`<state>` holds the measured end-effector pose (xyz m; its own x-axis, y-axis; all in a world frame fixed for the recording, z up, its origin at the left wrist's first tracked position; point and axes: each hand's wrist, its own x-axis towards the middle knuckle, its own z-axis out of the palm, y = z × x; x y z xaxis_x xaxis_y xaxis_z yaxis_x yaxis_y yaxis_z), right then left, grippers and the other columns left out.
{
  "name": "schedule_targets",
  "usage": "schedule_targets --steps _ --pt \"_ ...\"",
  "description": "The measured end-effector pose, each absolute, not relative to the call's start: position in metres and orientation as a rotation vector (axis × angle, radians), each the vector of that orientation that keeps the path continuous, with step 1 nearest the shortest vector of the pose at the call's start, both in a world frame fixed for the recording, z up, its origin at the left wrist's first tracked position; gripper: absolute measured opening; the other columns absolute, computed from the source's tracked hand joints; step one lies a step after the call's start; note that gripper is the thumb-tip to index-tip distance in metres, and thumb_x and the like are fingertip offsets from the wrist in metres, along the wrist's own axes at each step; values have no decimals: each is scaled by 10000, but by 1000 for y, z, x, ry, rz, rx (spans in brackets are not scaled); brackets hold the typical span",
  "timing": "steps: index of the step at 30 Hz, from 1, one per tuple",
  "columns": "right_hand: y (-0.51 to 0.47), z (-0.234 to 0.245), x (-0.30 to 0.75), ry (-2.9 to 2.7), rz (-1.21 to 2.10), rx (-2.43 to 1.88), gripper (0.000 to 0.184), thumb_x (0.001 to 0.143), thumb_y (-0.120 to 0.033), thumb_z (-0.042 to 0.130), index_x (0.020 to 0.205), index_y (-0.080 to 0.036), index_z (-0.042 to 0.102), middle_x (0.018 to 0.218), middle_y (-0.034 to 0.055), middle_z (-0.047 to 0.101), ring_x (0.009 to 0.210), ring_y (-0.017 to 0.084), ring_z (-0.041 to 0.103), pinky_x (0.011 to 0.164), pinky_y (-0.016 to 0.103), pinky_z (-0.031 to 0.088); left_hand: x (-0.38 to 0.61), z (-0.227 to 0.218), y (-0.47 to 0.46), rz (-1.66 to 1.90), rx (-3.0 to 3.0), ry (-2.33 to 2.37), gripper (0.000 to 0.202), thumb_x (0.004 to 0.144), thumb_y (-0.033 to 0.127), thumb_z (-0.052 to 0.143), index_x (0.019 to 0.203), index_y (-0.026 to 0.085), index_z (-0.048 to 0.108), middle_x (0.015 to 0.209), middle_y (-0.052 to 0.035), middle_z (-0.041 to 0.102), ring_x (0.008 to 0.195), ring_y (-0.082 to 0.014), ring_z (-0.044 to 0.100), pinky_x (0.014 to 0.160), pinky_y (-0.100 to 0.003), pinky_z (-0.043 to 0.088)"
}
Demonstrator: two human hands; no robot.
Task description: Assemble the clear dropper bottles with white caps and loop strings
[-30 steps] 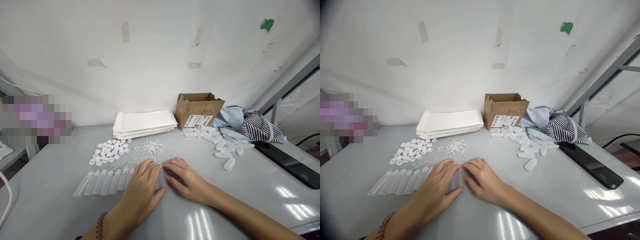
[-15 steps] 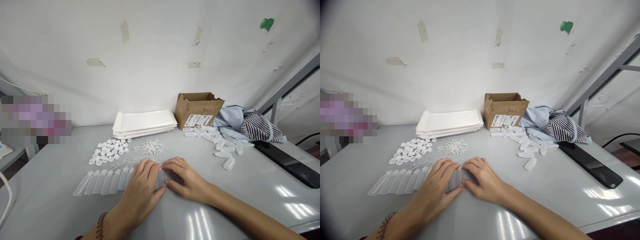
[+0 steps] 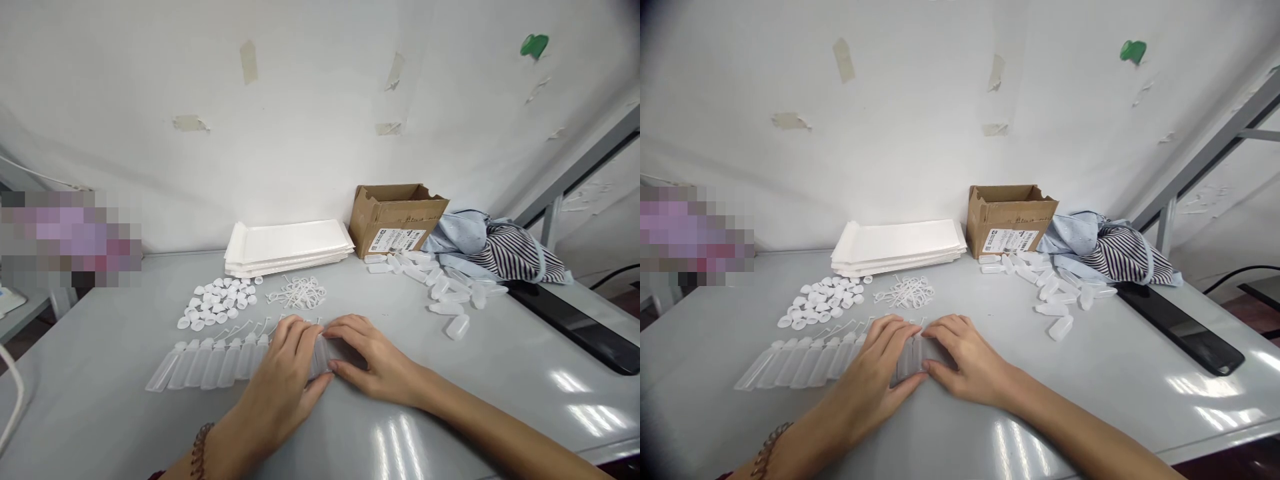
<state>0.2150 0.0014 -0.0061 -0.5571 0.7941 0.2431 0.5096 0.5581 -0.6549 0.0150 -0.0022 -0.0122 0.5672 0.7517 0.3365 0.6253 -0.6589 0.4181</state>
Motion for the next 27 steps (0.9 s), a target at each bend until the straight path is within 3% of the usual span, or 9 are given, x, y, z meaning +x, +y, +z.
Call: schedule_targets --steps 10,16,20,27 --pt "9 9 231 -2362 515 -1094 355 867 -233 563 1219 -199 522 1132 125 611 1071 255 554 931 442 459 13 -3 -3 713 2520 1165 481 822 266 645 1244 192 428 1189 -117 542 1200 -333 429 964 -512 451" --pt "22 32 320 -2288 195 -1757 358 786 -141 553 1135 -212 594 1158 134 577 989 280 609 841 430 482 -10 11 23 802 2354 1513 300 931 366 452 1147 164 507 1125 -117 593 1149 -303 471 905 -490 471" --pt "21 41 370 -2133 236 -2289 299 681 -32 550 867 -230 675 881 83 657 778 241 640 635 327 443 -33 14 43 716 2339 1637 317 941 393 392 1059 180 596 1125 -86 646 1184 -314 462 911 -494 457" --pt "16 40 366 -2173 337 -2394 326 636 -44 569 851 -260 685 870 71 650 694 207 618 568 291 373 -40 6 51 493 2477 1497 363 948 434 400 952 203 680 1212 -61 650 1236 -325 436 937 -502 426"
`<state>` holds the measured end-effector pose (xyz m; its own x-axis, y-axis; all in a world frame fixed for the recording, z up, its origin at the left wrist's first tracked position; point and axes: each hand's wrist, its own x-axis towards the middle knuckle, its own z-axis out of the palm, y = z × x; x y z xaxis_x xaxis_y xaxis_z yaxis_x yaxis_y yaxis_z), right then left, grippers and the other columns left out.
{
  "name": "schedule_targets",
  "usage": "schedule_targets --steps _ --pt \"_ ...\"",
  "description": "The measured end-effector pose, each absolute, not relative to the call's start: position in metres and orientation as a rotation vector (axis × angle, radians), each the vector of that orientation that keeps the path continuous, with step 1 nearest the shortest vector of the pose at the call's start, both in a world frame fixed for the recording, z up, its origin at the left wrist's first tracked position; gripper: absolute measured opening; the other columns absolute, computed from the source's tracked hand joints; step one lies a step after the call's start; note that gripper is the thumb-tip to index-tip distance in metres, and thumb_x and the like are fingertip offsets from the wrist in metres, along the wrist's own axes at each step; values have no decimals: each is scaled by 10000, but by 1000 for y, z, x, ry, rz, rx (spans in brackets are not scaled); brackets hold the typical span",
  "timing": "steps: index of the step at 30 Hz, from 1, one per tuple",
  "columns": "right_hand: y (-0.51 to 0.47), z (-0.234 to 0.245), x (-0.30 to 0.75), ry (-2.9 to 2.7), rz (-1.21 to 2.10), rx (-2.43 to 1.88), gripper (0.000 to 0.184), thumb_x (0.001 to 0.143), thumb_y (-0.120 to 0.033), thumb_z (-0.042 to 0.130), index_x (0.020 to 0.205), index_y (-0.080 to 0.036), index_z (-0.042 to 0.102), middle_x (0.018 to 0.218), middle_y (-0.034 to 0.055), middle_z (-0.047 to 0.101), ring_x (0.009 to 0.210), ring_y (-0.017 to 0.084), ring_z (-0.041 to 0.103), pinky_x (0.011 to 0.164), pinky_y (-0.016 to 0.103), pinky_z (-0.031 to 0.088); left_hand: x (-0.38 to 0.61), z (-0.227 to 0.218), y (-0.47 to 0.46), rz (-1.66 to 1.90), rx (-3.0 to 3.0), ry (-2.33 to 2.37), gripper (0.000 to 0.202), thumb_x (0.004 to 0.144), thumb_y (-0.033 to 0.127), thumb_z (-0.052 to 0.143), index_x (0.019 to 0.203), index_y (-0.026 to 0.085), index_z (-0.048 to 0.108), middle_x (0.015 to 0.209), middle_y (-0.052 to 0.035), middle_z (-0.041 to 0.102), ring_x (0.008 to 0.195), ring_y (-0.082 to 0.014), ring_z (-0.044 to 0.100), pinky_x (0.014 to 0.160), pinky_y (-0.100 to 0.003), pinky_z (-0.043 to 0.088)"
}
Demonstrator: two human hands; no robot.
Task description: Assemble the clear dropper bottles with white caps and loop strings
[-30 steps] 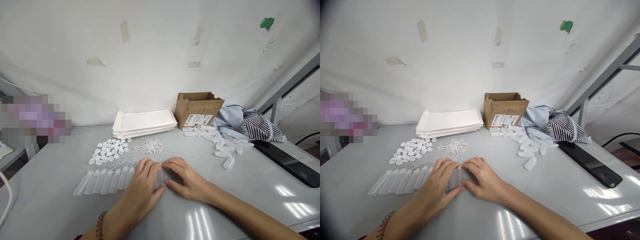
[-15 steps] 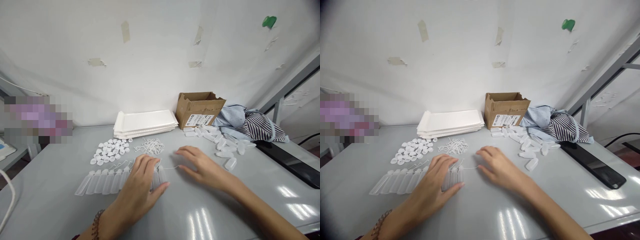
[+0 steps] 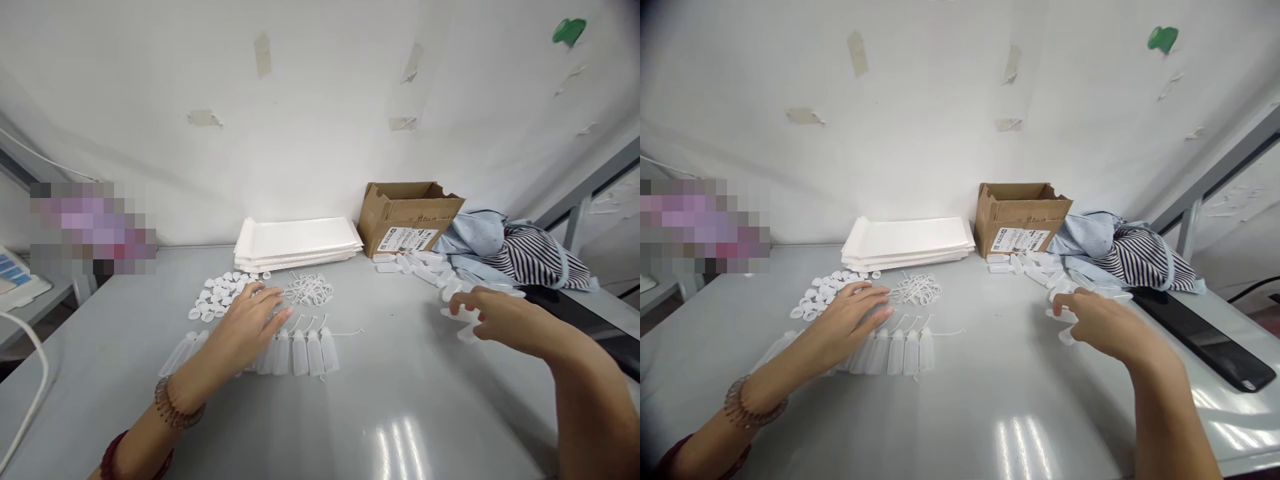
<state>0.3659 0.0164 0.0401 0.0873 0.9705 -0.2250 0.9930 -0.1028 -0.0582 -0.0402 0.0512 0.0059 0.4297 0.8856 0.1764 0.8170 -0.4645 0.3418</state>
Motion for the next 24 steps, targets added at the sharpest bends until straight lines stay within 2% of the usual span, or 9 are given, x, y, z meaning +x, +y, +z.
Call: schedule_targets --steps 6,11,12,14,16,18,21,24 --pt "18 37 362 2067 -371 2220 344 652 -27 558 872 -263 679 915 68 622 707 205 625 576 288 371 -36 7 51 500 2504 1467 380 940 475 411 1003 193 658 1121 -65 677 1188 -322 460 951 -514 403" --pt "20 33 366 2086 -321 2265 270 663 -64 548 842 -241 644 856 73 601 690 219 621 578 298 377 -38 17 50 630 2360 1519 420 931 496 416 1117 182 624 1197 -79 640 1241 -302 426 991 -511 393" --pt "21 33 367 2093 -318 2266 242 671 -78 549 833 -236 635 849 75 602 696 221 620 581 301 380 -38 20 49 681 2292 1541 417 928 499 418 1121 194 625 1201 -73 638 1234 -294 443 955 -481 434" --pt "20 35 368 2115 -327 2260 199 686 -101 547 822 -227 620 829 79 610 704 222 616 593 306 389 -37 26 47 783 2139 1592 395 915 499 433 1108 223 638 1204 -56 635 1188 -279 501 794 -384 525" --pt "19 38 370 2108 -360 2249 186 689 -101 539 809 -221 613 812 80 623 706 217 611 599 306 395 -37 31 46 851 2016 1636 353 903 472 455 1085 242 652 1193 -38 640 1119 -264 558 632 -299 531" --pt "18 42 371 2062 -445 2224 216 668 -73 530 802 -218 616 815 73 638 701 204 611 599 297 400 -37 32 47 879 1987 1671 314 896 417 465 1072 242 658 1168 -34 653 1053 -253 594 566 -269 511" --pt "15 47 369 2025 -622 2141 275 645 -61 525 841 -224 628 900 50 651 702 185 626 607 283 420 -39 26 51 861 2209 1669 301 900 306 415 1049 204 657 1117 -62 671 1033 -255 586 584 -288 520" --pt "13 47 364 2019 -663 2096 333 630 -55 516 885 -222 649 952 46 652 744 197 636 628 287 437 -42 14 55 777 2465 1581 329 874 194 361 954 156 678 1080 -102 668 1104 -286 511 746 -373 530"
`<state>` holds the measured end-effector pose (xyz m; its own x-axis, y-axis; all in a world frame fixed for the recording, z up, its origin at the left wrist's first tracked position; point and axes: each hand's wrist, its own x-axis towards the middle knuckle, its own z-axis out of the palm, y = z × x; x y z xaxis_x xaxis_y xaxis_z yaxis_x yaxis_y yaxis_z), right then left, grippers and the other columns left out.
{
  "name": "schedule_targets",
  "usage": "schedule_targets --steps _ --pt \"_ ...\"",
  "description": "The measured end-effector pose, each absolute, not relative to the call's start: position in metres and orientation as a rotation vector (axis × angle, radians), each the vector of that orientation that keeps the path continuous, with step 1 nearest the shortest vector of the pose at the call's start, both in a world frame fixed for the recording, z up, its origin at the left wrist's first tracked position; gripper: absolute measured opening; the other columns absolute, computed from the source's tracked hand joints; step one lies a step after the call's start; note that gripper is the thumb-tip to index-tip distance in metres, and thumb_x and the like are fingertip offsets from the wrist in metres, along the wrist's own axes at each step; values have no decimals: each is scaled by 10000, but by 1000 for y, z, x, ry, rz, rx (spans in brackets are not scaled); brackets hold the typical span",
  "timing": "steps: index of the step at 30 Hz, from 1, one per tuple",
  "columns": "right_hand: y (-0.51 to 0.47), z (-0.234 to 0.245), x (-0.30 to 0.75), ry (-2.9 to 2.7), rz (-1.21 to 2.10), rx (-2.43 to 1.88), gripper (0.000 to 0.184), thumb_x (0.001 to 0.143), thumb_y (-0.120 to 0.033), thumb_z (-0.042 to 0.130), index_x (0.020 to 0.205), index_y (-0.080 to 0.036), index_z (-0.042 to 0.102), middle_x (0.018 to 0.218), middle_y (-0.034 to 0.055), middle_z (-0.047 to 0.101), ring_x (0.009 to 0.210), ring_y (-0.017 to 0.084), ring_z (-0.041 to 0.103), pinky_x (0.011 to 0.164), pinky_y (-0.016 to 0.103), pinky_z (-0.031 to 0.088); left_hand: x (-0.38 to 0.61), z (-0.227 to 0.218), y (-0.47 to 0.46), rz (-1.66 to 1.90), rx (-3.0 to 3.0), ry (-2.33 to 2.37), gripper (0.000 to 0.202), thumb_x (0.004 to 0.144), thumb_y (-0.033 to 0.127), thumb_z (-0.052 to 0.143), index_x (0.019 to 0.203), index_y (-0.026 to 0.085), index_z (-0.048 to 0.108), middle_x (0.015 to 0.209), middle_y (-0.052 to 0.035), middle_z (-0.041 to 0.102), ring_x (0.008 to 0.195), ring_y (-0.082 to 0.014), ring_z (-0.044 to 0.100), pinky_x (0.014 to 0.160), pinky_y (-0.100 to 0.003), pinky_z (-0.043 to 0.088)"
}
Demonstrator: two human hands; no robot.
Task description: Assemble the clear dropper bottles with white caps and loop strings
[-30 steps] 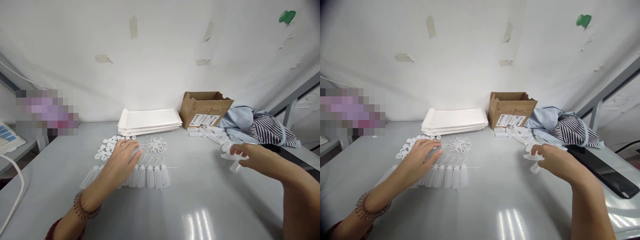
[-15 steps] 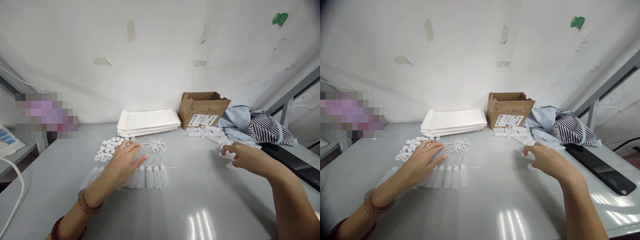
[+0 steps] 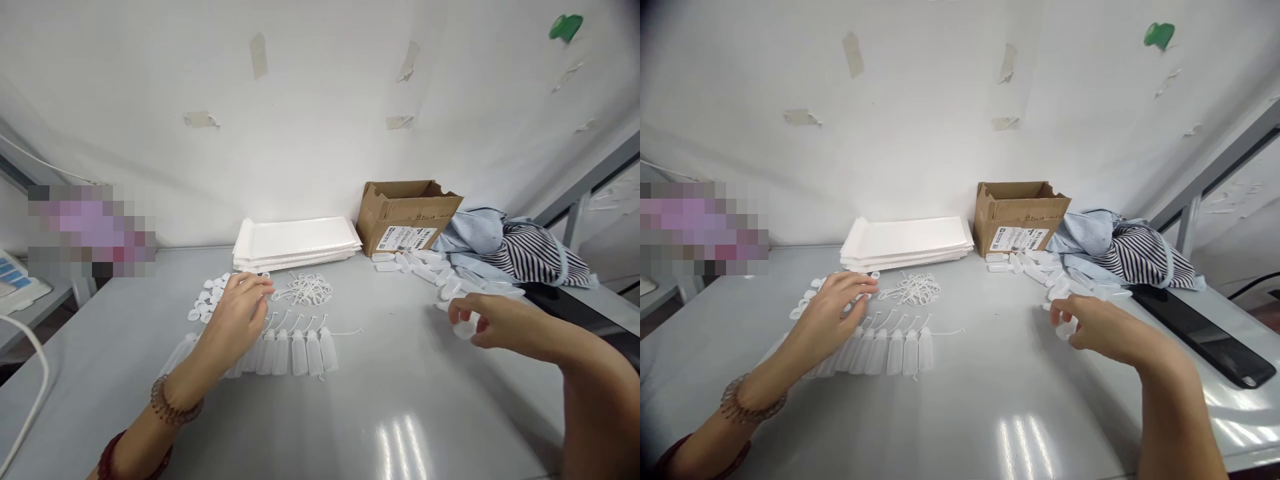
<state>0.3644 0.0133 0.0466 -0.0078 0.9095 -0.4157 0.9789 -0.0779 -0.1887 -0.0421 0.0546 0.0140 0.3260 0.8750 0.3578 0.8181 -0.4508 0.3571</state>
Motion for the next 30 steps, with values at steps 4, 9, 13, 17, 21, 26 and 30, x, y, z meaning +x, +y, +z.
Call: schedule_targets --steps 4,9,13,17,21,26,30 --pt "17 41 361 2050 -538 2122 324 611 -40 522 833 -207 689 901 63 671 781 225 623 647 297 438 -47 3 58 685 2581 1543 358 794 96 372 912 107 711 1072 -151 629 1103 -336 441 871 -496 465" --pt "22 31 362 2039 -437 2181 297 602 -58 546 797 -215 705 804 54 661 752 235 620 632 301 439 -50 -1 65 619 2646 1553 360 810 83 390 890 137 736 1018 -143 613 1016 -328 438 840 -504 453" --pt "23 24 360 2118 -427 2171 232 602 -105 565 752 -215 705 769 54 661 701 234 626 594 301 437 -50 -3 71 588 2647 1557 267 850 164 469 852 152 735 941 -127 617 947 -307 452 822 -486 447" --pt "22 26 351 2188 -440 2125 136 653 -185 579 720 -222 692 753 50 659 673 225 621 580 306 434 -48 -3 75 587 2629 1556 236 856 195 485 791 170 711 891 -115 616 938 -302 454 829 -477 428" --pt "24 30 336 2257 -352 2167 150 739 -264 553 809 -220 678 768 50 655 680 223 616 592 326 448 -48 0 77 615 2580 1555 240 851 205 446 732 180 652 870 -112 624 921 -302 463 821 -480 419" --pt "28 28 309 2450 18 2303 158 793 -289 547 875 -188 636 934 79 674 825 266 633 608 348 471 -51 13 73 738 2432 1634 219 875 278 394 791 195 579 919 -101 639 950 -305 475 796 -458 433" --pt "28 22 291 2656 17 2240 118 815 -268 558 887 -190 610 928 71 676 895 270 620 661 365 499 -50 24 66 858 2287 1718 207 887 335 392 830 222 557 899 -62 643 933 -281 500 736 -389 455"
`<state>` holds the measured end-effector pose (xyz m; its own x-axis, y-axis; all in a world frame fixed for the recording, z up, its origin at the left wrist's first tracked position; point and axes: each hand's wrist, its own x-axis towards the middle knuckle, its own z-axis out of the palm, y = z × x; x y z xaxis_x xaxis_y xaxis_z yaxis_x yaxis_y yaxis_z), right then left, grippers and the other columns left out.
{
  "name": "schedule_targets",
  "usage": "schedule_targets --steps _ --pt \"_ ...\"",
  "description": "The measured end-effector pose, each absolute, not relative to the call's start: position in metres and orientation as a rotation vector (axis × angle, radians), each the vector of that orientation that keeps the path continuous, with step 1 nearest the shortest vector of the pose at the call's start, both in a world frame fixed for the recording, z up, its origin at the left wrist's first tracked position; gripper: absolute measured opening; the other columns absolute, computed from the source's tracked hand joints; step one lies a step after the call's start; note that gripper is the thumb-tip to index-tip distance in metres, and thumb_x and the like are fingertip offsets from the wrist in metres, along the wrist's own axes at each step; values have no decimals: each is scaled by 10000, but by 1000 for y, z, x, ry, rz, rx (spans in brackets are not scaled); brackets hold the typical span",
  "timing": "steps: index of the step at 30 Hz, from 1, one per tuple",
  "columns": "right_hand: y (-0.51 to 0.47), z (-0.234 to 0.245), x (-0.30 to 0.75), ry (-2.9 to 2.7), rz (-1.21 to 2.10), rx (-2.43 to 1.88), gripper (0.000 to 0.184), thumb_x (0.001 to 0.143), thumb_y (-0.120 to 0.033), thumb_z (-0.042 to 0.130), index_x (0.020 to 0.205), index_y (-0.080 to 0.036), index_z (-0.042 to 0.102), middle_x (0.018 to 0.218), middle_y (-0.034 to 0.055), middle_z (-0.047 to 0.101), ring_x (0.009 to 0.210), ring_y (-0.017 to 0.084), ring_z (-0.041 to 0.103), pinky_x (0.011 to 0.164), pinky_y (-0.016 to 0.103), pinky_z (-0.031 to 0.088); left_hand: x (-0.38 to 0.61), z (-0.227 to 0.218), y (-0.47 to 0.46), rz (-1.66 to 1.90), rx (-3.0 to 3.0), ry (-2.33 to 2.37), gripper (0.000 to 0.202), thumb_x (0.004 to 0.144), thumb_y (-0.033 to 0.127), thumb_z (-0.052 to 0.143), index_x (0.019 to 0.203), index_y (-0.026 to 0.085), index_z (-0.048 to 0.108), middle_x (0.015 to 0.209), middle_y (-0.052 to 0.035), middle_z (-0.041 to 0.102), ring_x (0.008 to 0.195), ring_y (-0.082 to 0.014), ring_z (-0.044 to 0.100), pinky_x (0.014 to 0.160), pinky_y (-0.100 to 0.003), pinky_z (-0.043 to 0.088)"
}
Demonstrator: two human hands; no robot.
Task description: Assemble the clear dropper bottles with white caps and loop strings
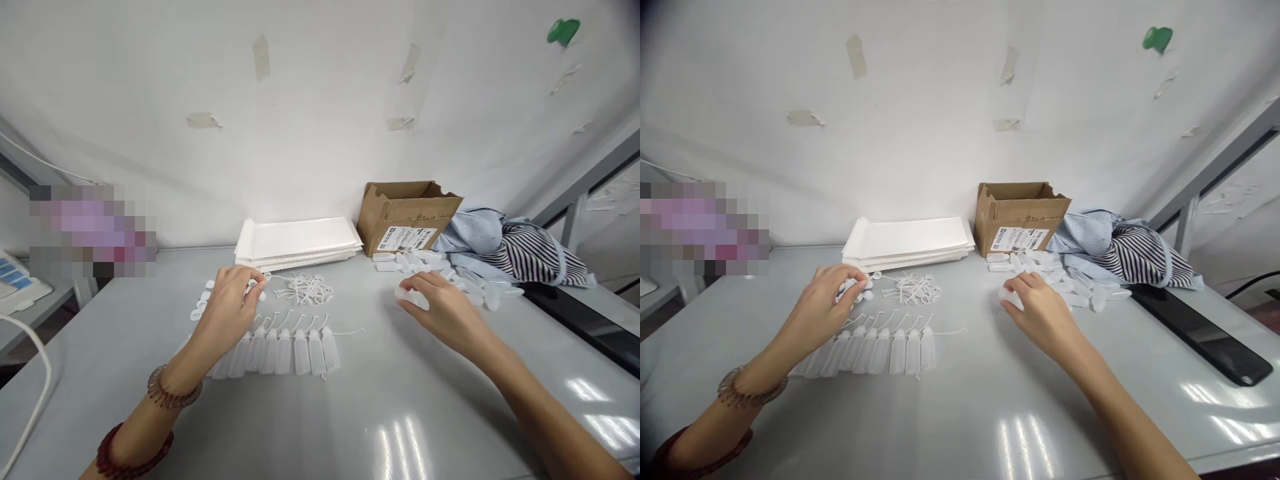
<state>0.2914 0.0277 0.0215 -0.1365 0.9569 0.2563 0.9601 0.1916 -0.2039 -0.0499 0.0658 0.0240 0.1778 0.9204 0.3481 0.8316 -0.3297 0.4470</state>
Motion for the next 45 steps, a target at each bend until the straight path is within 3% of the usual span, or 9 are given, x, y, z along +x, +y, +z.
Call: schedule_targets --steps 8,14,22,32,38,45 --pt "26 10 281 -2123 47 -1607 109 847 -266 546 906 -190 596 921 81 673 857 258 628 711 390 520 -43 26 61 1112 2059 1889 206 904 345 346 896 215 506 956 -65 607 893 -252 554 725 -364 463" --pt "22 11 274 -2122 131 -1579 128 865 -288 534 915 -188 597 929 91 663 857 253 629 729 401 522 -40 26 59 985 2102 1802 177 855 326 395 810 225 534 849 -49 631 855 -263 551 743 -384 451" --pt "18 17 267 -2139 181 -1463 78 871 -261 538 901 -211 589 917 84 663 858 244 623 710 372 519 -35 27 52 963 2076 1740 198 896 351 397 846 228 543 923 -39 636 849 -233 568 653 -326 450" --pt "5 17 246 -2049 249 -1150 182 895 -193 550 1075 -216 552 986 88 612 900 206 591 760 349 501 -10 29 29 851 1865 1541 210 898 421 430 879 253 555 994 -19 627 857 -219 559 620 -303 432" --pt "-7 26 233 -1640 747 -1141 107 853 -252 620 955 -248 589 970 45 616 907 195 588 781 340 506 5 31 12 814 1746 1331 208 908 422 431 864 258 551 935 -22 629 898 -222 580 621 -287 448" --pt "-11 24 226 -1369 1186 -1004 141 775 -258 712 866 -221 612 920 38 618 850 168 600 774 321 511 14 33 1 874 1600 1216 212 891 432 478 838 255 581 911 -19 645 855 -209 602 701 -302 482"
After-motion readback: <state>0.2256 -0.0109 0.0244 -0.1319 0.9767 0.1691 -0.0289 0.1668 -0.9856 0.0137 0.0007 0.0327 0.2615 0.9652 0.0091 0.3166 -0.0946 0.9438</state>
